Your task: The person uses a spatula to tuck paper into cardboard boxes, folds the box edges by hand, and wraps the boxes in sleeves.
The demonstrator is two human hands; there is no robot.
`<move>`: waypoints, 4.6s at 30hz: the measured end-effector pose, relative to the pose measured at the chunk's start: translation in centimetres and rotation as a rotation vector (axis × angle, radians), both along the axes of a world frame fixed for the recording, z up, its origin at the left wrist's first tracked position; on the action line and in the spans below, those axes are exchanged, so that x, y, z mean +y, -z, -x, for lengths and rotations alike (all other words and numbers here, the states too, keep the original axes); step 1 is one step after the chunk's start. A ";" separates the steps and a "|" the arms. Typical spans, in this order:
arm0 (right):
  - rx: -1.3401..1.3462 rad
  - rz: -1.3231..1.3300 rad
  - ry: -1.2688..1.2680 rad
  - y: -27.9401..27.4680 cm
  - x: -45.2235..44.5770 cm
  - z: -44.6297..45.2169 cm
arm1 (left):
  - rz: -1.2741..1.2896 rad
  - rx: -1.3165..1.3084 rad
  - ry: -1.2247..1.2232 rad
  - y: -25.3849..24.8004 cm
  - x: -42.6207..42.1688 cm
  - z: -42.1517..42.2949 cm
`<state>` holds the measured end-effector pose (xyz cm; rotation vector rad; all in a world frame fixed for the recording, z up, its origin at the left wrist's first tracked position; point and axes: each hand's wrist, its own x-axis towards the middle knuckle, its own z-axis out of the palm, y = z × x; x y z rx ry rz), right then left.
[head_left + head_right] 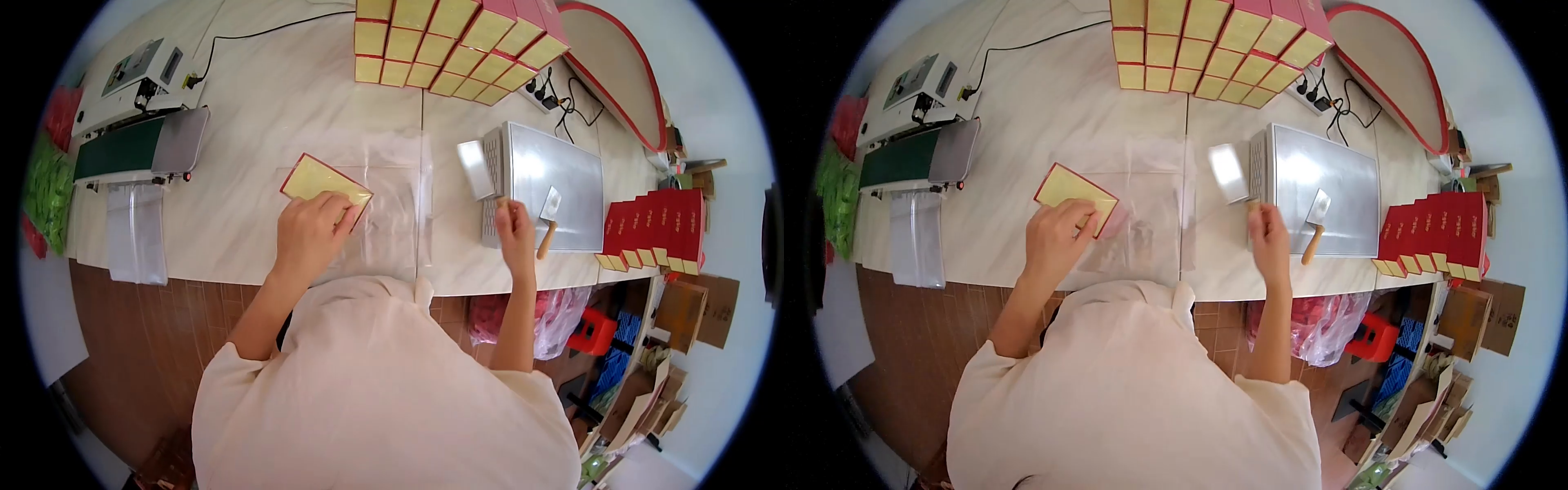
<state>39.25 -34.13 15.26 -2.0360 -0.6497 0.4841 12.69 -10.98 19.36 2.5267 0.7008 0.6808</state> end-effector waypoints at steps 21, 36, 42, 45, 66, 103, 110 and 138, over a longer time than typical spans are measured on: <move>-0.247 0.032 -0.575 -8.4 3.5 9.5 | -0.139 0.052 -0.149 -0.1 1.0 0.4; -0.434 0.003 -0.540 -6.0 7.1 10.4 | -0.064 0.034 0.078 1.3 4.0 1.9; -0.539 0.044 -0.539 -5.8 7.3 10.0 | -0.062 0.017 0.116 1.7 4.0 1.6; -0.590 0.071 -0.545 -6.3 7.5 9.9 | -0.052 0.004 0.138 1.8 4.1 1.7; -0.192 0.068 -0.339 -8.5 5.4 8.0 | 0.083 -0.002 0.146 0.8 4.5 2.4; -0.540 -0.060 -0.570 -5.6 10.4 11.2 | 0.618 -0.139 0.268 -0.7 9.2 2.1; -0.477 -0.010 -0.590 -6.2 10.4 11.2 | 0.538 -0.009 0.370 -0.3 8.8 3.9; -0.331 0.117 -0.646 -9.3 7.4 8.9 | 0.594 -0.038 0.354 1.0 8.3 0.4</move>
